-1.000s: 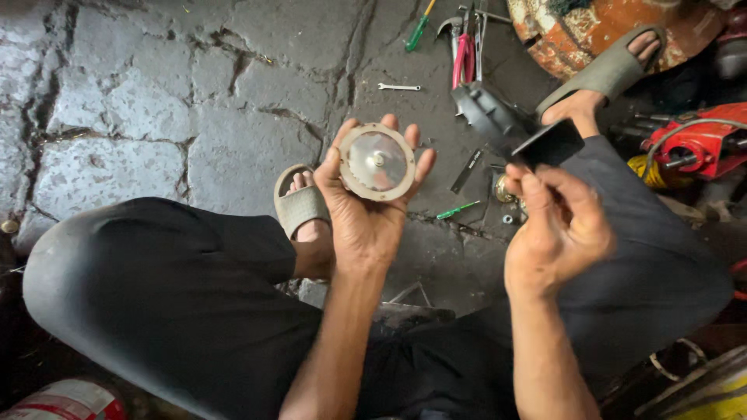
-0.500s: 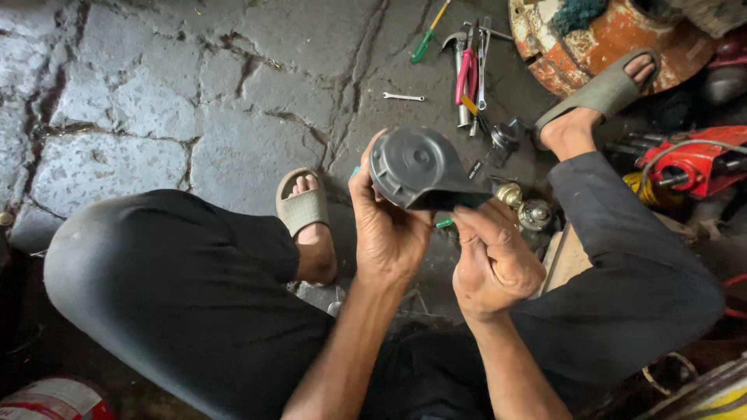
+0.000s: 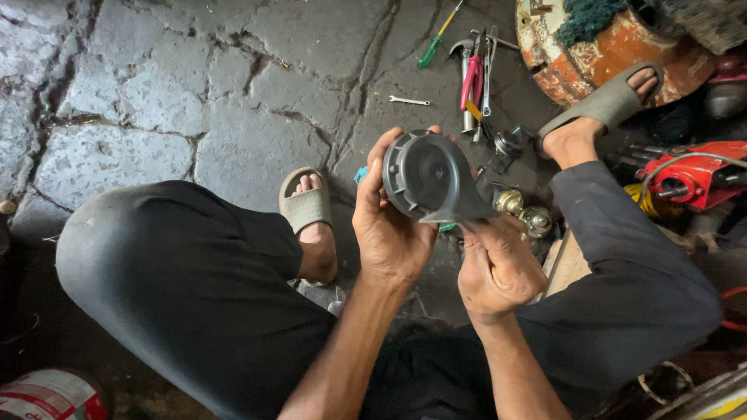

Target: The person cleans a circular mechanical part with a blue cloth, then uses a green screwdriver to adjust internal components. They insert a metal ring and a small screw, then reassemble the part by attaching a black cap and tightening screws.

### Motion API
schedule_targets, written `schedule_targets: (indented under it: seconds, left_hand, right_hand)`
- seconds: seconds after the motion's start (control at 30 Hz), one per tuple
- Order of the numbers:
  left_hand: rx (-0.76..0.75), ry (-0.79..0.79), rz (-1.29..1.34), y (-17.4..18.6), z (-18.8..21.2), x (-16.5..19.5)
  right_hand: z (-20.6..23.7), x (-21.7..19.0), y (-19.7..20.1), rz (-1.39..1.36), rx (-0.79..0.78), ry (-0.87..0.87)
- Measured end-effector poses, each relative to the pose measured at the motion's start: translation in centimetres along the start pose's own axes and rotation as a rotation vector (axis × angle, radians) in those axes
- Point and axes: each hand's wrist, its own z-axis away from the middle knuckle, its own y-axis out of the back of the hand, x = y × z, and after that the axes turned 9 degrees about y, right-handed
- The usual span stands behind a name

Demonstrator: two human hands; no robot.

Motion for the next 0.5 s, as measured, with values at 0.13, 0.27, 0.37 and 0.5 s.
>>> schedule_targets:
  seconds: [0.13, 0.27, 0.37, 0.5]
  left_hand:
    - [-0.077, -0.002, -0.060, -0.1, 0.2, -0.2]
    - [-0.122, 0.001, -0.188, -0.1, 0.5, -0.1]
    - [-0.160, -0.015, -0.279, 0.1, 0.8, 0.0]
    - [-0.185, -0.019, -0.312, 0.2, 0.9, 0.0]
  right_hand:
    - [0.7, 0.7, 0.6, 0.052, -0.005, -0.028]
    - [1.1, 1.3, 0.8, 0.078, -0.020, 0.018]
    - [0.8, 1.4, 1.3, 0.067, -0.086, 0.011]
    - [0.2, 1.0, 1.6, 0.030, -0.094, -0.088]
